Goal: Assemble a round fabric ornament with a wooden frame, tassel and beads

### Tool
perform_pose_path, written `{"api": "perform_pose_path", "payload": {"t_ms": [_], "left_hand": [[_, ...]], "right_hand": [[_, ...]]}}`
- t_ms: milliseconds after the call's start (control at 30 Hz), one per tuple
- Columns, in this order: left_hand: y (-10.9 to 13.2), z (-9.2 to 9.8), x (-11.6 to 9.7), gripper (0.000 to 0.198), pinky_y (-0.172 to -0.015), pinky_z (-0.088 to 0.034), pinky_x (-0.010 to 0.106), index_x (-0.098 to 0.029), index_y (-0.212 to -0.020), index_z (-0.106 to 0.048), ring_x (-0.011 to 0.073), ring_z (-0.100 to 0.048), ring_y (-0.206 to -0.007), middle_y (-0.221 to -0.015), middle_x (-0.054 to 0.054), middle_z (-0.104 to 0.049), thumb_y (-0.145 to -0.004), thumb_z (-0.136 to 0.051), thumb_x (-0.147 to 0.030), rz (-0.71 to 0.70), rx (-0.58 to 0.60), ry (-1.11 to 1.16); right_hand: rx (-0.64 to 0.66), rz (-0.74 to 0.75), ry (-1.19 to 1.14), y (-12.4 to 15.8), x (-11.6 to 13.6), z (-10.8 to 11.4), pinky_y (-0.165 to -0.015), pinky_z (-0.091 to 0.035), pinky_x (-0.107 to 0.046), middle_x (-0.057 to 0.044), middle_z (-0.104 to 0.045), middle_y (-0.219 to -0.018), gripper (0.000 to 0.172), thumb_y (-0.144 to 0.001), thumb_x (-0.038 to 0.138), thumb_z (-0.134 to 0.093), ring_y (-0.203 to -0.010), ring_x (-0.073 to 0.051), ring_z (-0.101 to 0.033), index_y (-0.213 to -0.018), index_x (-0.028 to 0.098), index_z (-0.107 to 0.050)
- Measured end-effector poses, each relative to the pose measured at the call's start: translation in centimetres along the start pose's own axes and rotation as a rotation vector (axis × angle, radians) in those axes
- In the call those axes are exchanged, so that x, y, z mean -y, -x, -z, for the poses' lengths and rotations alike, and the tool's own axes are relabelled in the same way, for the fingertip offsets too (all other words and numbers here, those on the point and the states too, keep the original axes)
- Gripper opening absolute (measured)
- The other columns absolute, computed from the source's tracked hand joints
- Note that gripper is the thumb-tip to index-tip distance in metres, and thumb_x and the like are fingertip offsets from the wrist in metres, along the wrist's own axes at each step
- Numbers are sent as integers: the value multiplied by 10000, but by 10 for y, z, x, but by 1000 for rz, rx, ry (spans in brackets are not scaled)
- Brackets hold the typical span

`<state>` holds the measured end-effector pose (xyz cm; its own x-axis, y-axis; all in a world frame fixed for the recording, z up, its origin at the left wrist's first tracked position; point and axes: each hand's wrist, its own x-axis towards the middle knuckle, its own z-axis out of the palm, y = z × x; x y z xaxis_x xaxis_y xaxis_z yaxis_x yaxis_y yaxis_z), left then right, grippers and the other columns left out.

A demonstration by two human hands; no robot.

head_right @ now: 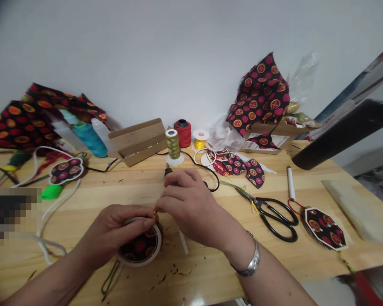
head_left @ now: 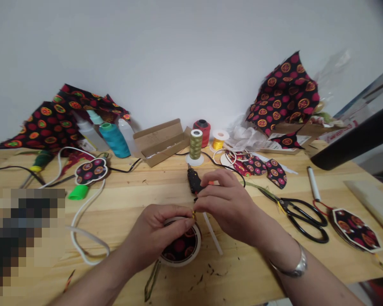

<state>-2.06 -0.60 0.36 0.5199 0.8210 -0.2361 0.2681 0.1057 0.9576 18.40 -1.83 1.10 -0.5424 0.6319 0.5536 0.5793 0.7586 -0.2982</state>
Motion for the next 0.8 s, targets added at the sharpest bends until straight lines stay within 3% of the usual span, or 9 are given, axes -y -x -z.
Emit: {"api": "perform_pose_path", "payload": {"t_ms": [333,800], "left_hand": [[0,0,0,191,-595,-443,215,-170,-696,-744,131,-549,-616,-650,-7,-668,-762,-671,-333,57,-1,30],[0,-1,2,167,-591,-438,194,-190,-732,-766,122,-545,-622,-655,-17,-678,-764,-676,-327,43,-26,45]], "right_hand": [[131,-203,-296,-2,-1,0,-728,-453,-277,-42,-695,-831,106,-891,113,-558,-794,-158,-597,-887,158,-654],[95,-334,-381,-1,4,-1,-645,-459,-219,-10,-667,-753,45,-834,131,-646,-685,-122,-593,-825,174,-658]]}}
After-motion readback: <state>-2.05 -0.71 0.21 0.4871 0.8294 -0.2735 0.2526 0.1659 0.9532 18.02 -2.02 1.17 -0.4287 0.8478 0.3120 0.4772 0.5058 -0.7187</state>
